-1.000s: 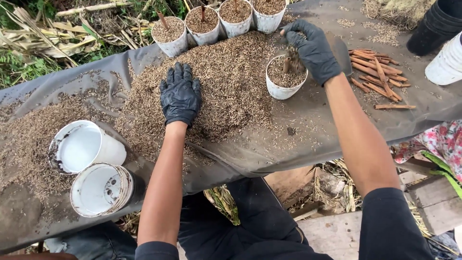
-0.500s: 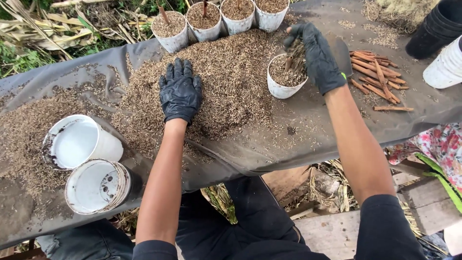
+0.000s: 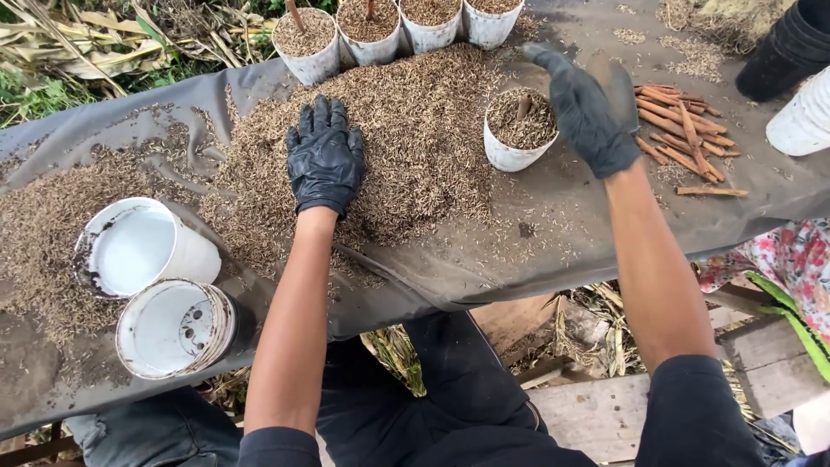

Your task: Filling small plastic pots with soil from a pile on a work table.

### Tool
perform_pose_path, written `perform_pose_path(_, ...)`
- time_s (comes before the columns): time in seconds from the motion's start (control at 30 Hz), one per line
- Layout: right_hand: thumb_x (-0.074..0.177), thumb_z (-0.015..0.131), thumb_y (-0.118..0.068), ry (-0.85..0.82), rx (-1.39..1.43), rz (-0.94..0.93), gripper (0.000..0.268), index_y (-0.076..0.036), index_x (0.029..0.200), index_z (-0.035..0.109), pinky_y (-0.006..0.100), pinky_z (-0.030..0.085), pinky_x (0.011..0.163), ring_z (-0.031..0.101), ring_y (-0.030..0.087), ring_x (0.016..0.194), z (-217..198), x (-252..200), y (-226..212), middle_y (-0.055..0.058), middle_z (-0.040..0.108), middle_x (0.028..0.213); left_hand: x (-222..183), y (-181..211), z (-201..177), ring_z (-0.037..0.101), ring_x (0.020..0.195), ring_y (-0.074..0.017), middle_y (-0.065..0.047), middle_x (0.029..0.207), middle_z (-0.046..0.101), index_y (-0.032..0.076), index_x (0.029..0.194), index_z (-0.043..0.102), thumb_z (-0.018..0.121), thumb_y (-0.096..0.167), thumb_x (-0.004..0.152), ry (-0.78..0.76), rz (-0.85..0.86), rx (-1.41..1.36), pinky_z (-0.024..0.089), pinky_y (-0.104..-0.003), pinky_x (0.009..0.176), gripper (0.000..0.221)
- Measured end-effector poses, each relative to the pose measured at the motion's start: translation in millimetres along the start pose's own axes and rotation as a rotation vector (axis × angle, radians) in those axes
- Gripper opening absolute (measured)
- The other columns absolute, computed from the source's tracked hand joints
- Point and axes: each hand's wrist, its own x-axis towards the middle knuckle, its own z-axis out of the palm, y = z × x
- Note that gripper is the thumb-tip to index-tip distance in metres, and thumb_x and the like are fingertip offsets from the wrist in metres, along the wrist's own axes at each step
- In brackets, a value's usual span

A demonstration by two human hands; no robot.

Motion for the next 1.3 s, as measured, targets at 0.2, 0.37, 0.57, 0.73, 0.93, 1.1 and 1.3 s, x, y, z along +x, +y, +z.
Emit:
perform_pose_path(0.2, 0.109, 0.007, -0.058, 0.042, -0.876, -0.197, 0.085, 0.007, 0.163, 0.015, 0.043, 0.005, 0.131, 0.007, 0.037, 0.16, 14.0, -41.1, 23.8, 0.028, 0.014, 0.171, -0.3, 1.1, 0.4, 0.026, 0.152, -0.0374, -0.013, 0.166, 0.03, 0.013, 0.16, 0.036, 0.029, 0.046, 0.104, 0.003, -0.003, -0.012, 0.018, -0.058, 0.121, 0.065)
perform_pose_path(0.37, 0.107, 0.031, -0.071, 0.015, -1.07, -0.124, 0.093, 0.005, 0.161, 0.041, 0.058, 0.01, 0.126, 0.033, 0.046, 0.153, 38.6, -65.5, 28.4, 0.033, 0.038, 0.164, -2.6, 1.1, -1.1, 0.032, 0.152, -0.0345, -0.011, 0.165, 0.038, 0.02, 0.16, 0.04, 0.038, 0.046, 0.106, 0.022, -0.014, 0.068, 0.025, -0.058, 0.121, 0.06)
perform_pose_path(0.57, 0.103, 0.025, -0.077, -0.001, -1.116, -0.083, 0.097, 0.002, 0.153, 0.049, 0.055, 0.016, 0.127, 0.042, 0.04, 0.149, 64.9, -72.6, 15.0, 0.028, 0.044, 0.161, -3.1, 0.7, 0.3, 0.031, 0.152, -0.0346, -0.01, 0.165, 0.038, 0.019, 0.16, 0.042, 0.039, 0.047, 0.106, 0.015, -0.023, 0.06, 0.025, -0.058, 0.121, 0.061)
perform_pose_path(0.73, 0.104, 0.044, -0.067, 0.068, -0.982, -0.22, 0.088, 0.008, 0.15, 0.049, 0.059, 0.032, 0.119, 0.047, 0.049, 0.141, 88.8, -51.2, 28.7, 0.035, 0.049, 0.151, -1.2, -1.4, 2.8, 0.03, 0.152, -0.0341, -0.01, 0.165, 0.037, 0.02, 0.16, 0.041, 0.039, 0.048, 0.106, 0.019, -0.022, 0.066, 0.024, -0.058, 0.121, 0.061)
perform_pose_path(0.93, 0.103, 0.054, -0.061, 0.09, -0.825, -0.256, 0.082, 0.005, 0.151, 0.049, 0.057, 0.037, 0.118, 0.049, 0.047, 0.14, 79.5, -40.8, 23.3, 0.033, 0.051, 0.148, 0.2, -2.0, 3.7, 0.03, 0.153, -0.034, -0.01, 0.166, 0.037, 0.02, 0.16, 0.04, 0.039, 0.049, 0.105, 0.007, -0.017, 0.066, 0.023, -0.058, 0.122, 0.063)
perform_pose_path(1.1, 0.107, 0.06, -0.06, 0.381, -1.188, -0.271, 0.067, -0.005, 0.145, 0.064, 0.05, 0.04, 0.114, 0.061, 0.035, 0.127, 42.7, -60.0, 60.4, 0.019, 0.065, 0.135, -1.0, -1.1, 4.6, 0.029, 0.153, -0.0349, -0.01, 0.166, 0.037, 0.02, 0.16, 0.041, 0.039, 0.05, 0.106, 0.022, -0.028, 0.055, 0.02, -0.058, 0.122, 0.062)
perform_pose_path(1.3, 0.111, 0.043, -0.058, 0.067, -1.116, -0.031, 0.075, 0.006, 0.149, 0.054, 0.056, 0.033, 0.119, 0.052, 0.041, 0.142, 36.4, -60.0, 21.0, 0.025, 0.055, 0.154, 0.0, 2.4, -1.2, 0.027, 0.152, -0.0382, -0.013, 0.165, 0.031, 0.014, 0.16, 0.036, 0.03, 0.047, 0.105, 0.011, -0.003, 0.002, 0.018, -0.057, 0.121, 0.065)
